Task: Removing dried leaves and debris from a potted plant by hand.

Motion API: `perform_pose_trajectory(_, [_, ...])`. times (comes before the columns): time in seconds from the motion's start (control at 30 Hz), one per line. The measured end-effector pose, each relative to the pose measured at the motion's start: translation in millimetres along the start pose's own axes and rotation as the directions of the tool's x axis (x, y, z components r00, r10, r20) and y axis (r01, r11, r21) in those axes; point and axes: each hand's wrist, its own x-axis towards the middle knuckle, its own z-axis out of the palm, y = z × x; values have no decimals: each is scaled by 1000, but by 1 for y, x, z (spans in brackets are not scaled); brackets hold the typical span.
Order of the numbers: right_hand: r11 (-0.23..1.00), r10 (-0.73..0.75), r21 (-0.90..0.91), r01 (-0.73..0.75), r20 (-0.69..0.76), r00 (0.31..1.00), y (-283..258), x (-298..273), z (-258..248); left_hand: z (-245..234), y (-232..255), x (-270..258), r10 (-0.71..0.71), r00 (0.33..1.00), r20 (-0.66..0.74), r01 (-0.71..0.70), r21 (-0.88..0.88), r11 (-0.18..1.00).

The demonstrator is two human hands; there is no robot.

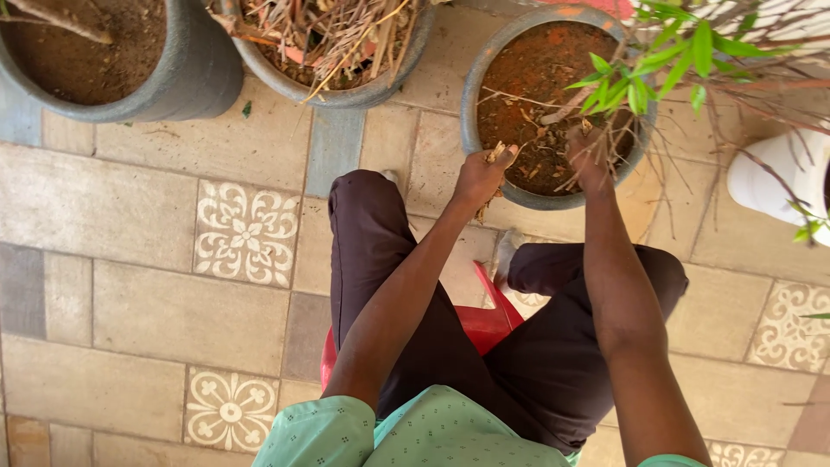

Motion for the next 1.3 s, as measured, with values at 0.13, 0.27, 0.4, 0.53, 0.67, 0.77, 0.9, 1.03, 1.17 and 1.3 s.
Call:
perform_pose_trajectory(0.13, [915,55,400,-51,3,999,1,-3,-9,13,-12,1,23,1000,18,-23,-31,999])
perform_pose_trajectory(0.27, [836,-33,547,32,-9,999,-4,5,0,24,-17,-3,57,998,36,-55,-55,997])
perform_pose_trajectory(0.4, [874,111,479,-85,-26,994,-59,-38,-21,24,-16,-11,35,998,44,-34,-26,999])
perform_pose_trajectory(0.53, [724,233,661,-196,33,972,-94,-71,-40,30,-21,-13,1,997,81,-4,31,1000])
perform_pose_trajectory(0.67, [577,22,810,-100,107,994,-124,-101,-44,36,-30,-13,-1,996,94,5,-40,999])
perform_pose_trajectory(0.77, [432,69,866,-252,247,966,-128,-110,-45,38,-22,-25,-53,992,113,68,-129,989])
perform_pose_trajectory(0.9, [384,37,887,-255,262,964,-125,-116,-38,49,-30,-33,-102,984,146,135,-238,962])
perform_pose_trajectory(1.03, [253,-17,947,-198,209,978,-151,-143,-44,60,-39,-36,-76,987,142,128,-403,906])
perform_pose_trajectory(1.17, [121,-73,977,-175,185,980,-167,-167,-41,66,-59,-21,-91,980,175,165,-479,862])
perform_pose_trajectory(1.3, [149,24,983,-111,109,994,-188,-212,-31,67,-65,-15,-111,972,207,193,-435,880])
